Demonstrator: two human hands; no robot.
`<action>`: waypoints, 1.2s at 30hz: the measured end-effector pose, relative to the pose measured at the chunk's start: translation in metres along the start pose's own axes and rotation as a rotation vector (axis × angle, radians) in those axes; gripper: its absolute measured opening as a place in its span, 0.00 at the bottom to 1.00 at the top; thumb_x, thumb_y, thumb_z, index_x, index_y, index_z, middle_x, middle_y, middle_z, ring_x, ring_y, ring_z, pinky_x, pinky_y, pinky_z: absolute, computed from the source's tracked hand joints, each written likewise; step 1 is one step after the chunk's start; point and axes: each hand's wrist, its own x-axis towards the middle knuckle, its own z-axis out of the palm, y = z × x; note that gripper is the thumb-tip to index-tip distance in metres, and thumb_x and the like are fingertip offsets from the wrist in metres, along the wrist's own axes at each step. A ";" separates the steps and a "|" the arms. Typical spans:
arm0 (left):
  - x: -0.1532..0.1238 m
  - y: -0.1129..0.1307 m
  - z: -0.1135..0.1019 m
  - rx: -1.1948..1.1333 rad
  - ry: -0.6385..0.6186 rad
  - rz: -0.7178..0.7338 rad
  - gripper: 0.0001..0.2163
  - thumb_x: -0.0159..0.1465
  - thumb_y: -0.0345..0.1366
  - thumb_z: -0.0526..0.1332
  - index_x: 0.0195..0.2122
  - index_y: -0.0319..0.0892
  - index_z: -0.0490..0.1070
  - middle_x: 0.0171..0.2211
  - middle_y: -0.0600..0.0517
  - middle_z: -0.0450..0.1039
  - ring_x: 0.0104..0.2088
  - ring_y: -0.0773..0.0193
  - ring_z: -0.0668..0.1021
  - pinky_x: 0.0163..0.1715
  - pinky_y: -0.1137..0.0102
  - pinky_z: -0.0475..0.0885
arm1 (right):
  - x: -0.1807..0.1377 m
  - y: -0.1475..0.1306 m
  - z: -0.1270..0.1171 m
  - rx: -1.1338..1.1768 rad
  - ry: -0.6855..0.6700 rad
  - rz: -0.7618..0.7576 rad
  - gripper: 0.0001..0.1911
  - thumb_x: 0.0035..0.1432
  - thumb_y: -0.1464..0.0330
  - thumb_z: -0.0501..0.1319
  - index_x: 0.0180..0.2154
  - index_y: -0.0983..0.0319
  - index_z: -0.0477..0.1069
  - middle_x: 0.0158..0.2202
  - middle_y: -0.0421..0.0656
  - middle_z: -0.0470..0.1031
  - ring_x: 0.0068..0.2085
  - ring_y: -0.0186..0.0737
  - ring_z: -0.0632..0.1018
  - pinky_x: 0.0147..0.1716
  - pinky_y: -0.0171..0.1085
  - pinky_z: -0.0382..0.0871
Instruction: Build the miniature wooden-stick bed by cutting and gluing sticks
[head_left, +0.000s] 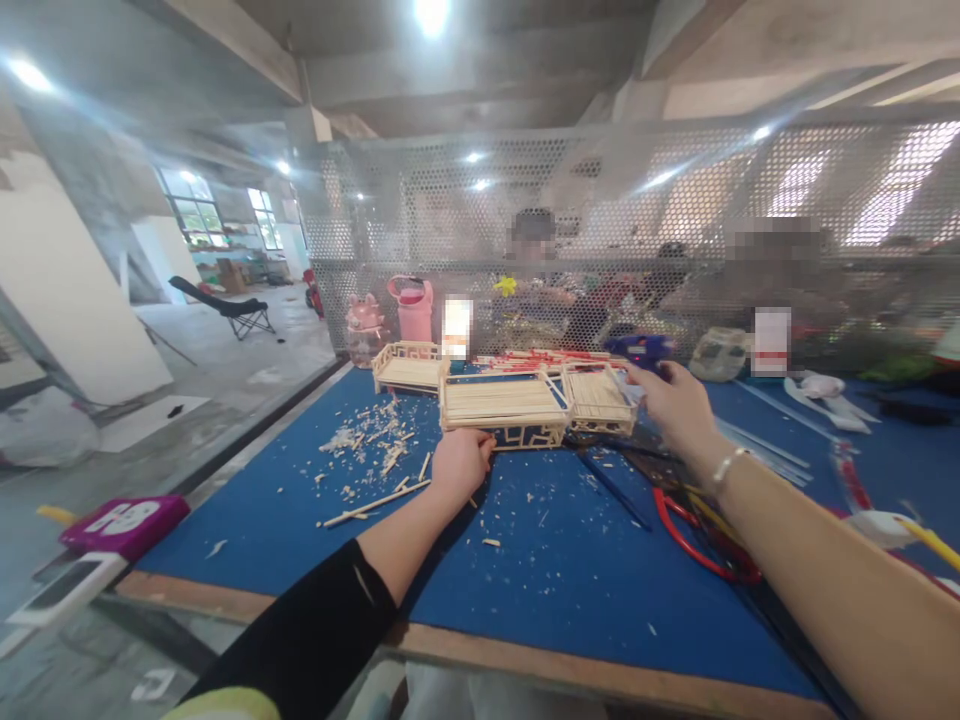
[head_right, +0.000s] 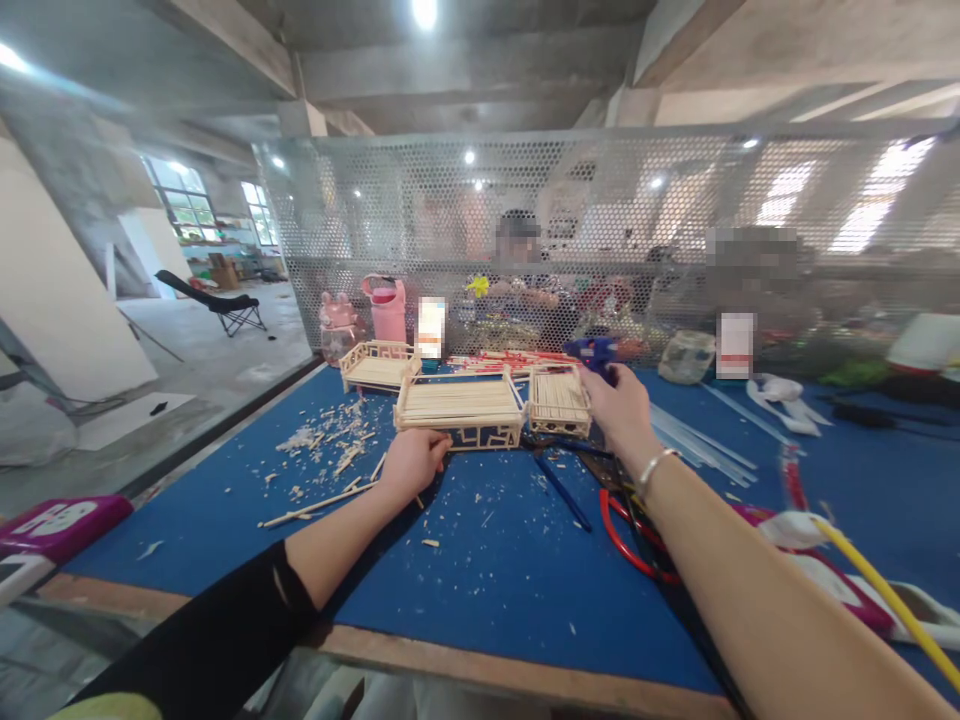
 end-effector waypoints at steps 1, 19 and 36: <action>0.000 0.000 0.000 -0.004 0.001 0.000 0.14 0.62 0.37 0.52 0.26 0.43 0.76 0.21 0.51 0.75 0.27 0.63 0.76 0.29 0.73 0.65 | -0.008 0.000 -0.002 0.149 -0.051 0.032 0.19 0.51 0.56 0.53 0.39 0.62 0.69 0.29 0.44 0.73 0.23 0.35 0.69 0.19 0.33 0.58; 0.006 0.000 0.000 -0.005 -0.018 0.036 0.16 0.62 0.38 0.52 0.21 0.42 0.74 0.20 0.53 0.74 0.25 0.66 0.74 0.27 0.74 0.63 | -0.080 0.004 -0.009 0.174 -0.611 0.032 0.16 0.52 0.55 0.55 0.29 0.62 0.70 0.16 0.35 0.64 0.16 0.27 0.60 0.14 0.29 0.50; 0.011 -0.004 0.002 -0.035 -0.004 0.077 0.15 0.61 0.37 0.53 0.24 0.42 0.76 0.19 0.52 0.74 0.25 0.65 0.74 0.27 0.74 0.63 | -0.088 0.001 0.036 -0.043 -0.516 -0.201 0.17 0.57 0.61 0.51 0.41 0.65 0.71 0.31 0.45 0.76 0.30 0.38 0.74 0.33 0.35 0.64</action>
